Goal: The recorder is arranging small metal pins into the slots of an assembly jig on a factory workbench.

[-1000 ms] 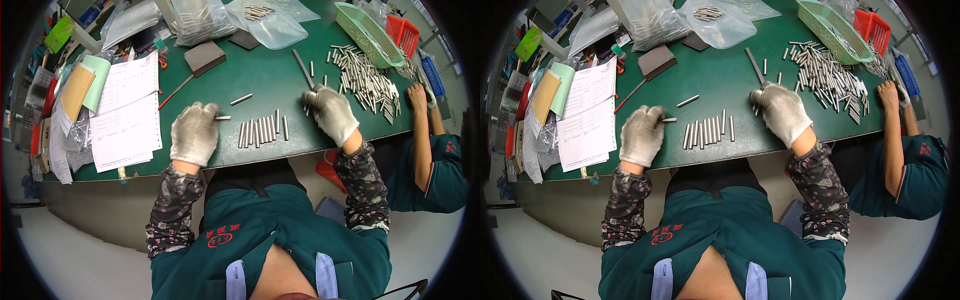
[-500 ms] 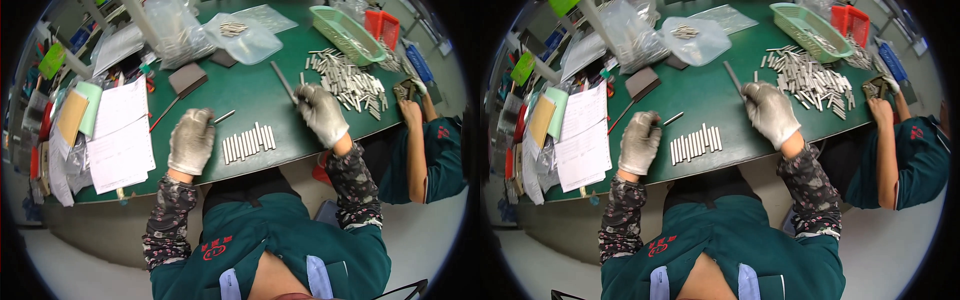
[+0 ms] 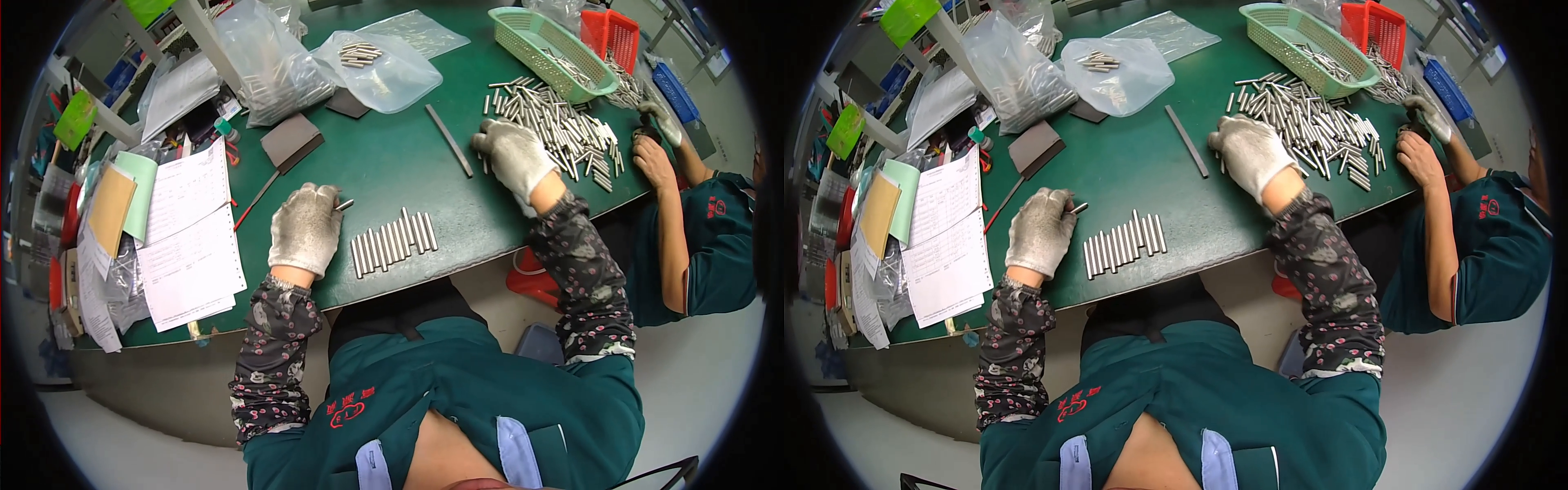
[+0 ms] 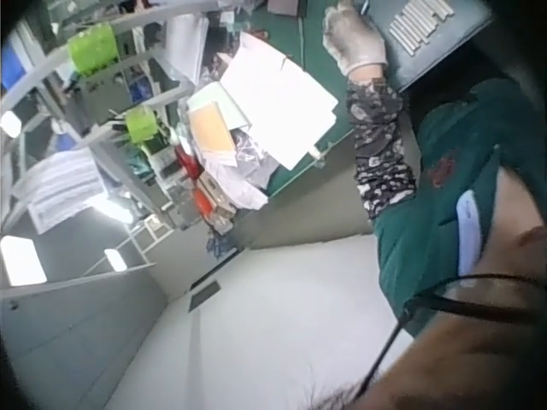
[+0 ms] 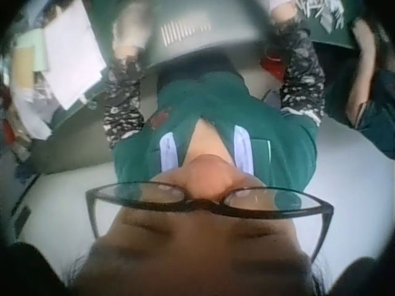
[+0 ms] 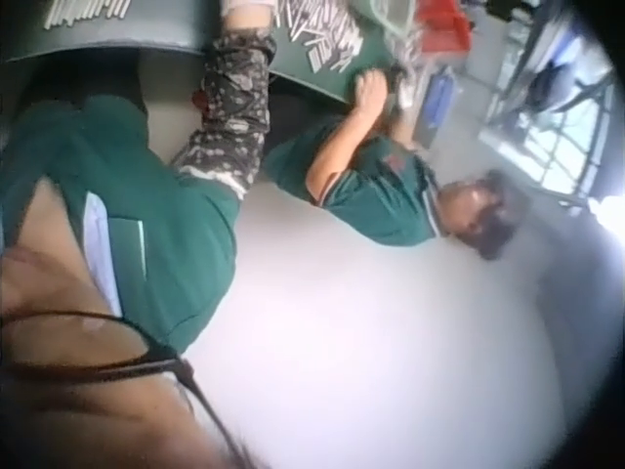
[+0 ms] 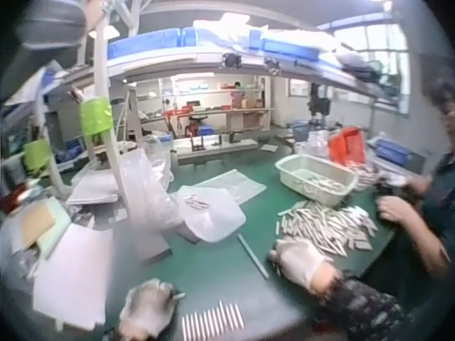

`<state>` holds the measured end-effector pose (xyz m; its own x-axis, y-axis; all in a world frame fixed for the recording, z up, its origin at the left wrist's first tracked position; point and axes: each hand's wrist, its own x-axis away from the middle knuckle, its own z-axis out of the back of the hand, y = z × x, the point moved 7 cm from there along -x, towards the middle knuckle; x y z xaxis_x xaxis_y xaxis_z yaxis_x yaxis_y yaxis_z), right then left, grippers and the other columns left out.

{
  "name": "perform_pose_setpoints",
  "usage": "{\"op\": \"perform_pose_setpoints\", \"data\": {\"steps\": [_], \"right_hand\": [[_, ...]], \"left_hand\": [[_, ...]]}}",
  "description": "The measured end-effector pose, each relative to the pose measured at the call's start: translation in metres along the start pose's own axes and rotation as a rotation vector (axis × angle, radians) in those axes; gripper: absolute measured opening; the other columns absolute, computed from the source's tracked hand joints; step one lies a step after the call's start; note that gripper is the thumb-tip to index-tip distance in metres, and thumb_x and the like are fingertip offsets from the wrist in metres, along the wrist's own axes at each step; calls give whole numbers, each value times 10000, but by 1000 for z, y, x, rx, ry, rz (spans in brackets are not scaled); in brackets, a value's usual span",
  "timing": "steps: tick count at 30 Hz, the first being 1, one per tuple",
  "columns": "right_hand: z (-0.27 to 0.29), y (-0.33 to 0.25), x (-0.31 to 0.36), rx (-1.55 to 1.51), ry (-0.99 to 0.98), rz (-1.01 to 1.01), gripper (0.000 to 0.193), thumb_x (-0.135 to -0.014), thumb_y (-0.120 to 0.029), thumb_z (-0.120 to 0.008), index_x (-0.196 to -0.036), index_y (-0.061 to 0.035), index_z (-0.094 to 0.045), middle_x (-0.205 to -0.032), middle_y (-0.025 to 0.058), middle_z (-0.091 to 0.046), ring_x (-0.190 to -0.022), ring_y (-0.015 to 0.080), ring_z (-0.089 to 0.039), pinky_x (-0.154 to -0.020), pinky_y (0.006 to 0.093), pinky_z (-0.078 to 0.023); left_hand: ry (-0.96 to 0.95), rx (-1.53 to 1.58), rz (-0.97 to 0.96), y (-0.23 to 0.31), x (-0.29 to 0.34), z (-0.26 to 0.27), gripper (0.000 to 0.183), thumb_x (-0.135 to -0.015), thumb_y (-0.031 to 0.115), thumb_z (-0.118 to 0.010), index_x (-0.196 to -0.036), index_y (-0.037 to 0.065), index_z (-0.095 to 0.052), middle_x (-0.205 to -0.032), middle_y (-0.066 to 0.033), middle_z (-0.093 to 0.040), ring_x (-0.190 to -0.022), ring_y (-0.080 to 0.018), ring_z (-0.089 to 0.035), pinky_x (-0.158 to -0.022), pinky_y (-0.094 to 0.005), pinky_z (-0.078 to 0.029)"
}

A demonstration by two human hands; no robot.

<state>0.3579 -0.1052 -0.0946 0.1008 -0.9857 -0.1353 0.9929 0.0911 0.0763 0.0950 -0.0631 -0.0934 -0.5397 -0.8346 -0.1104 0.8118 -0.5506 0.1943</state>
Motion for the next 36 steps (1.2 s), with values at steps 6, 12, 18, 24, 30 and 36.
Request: {"op": "perform_pose_setpoints", "data": {"steps": [6,12,18,24,30,36], "right_hand": [[26,-44,56,-292,159,141,232,-749,-17,-591,-960,-65,-675,-1004,135,-642,-818,330,-600,-700,407,-499],[27,-88,60,-361,125,202,280,-744,-30,-606,-1017,-72,-649,-1030,99,-642,-871,319,-585,-770,405,-471],[27,-80,65,-513,214,183,255,-694,43,-606,-930,-52,-608,-965,100,-629,-867,335,-573,-770,411,-459],[31,-86,67,-594,113,216,329,-692,-63,-607,-1021,-74,-613,-930,108,-606,-893,331,-568,-774,430,-459],[31,-90,67,-457,74,89,337,-688,-151,-632,-1006,-43,-616,-900,131,-602,-884,343,-566,-789,435,-457],[18,-62,63,-375,78,-58,220,-708,-65,-582,-923,-49,-628,-827,124,-597,-840,337,-579,-727,437,-469]], "left_hand": [[7,100,9,-16,49,12,187,-789,85,-641,-972,71,-611,-903,-81,-591,-896,-288,-604,-780,-401,-492],[-21,117,38,-5,62,15,204,-782,65,-643,-984,93,-624,-900,-79,-592,-888,-284,-607,-783,-387,-495],[27,68,-12,0,62,15,224,-769,21,-650,-976,104,-631,-951,-70,-592,-918,-285,-596,-787,-385,-510],[108,158,-153,4,56,13,198,-745,-20,-624,-877,123,-666,-952,-64,-622,-893,-272,-615,-767,-387,-533],[193,350,-244,6,56,6,327,-672,-107,-598,-955,57,-593,-1027,-78,-591,-968,-291,-583,-824,-382,-493],[207,261,-246,6,57,11,438,-726,91,-654,-1153,33,-580,-1261,-138,-515,-1192,-331,-481,-1001,-434,-402]]}}
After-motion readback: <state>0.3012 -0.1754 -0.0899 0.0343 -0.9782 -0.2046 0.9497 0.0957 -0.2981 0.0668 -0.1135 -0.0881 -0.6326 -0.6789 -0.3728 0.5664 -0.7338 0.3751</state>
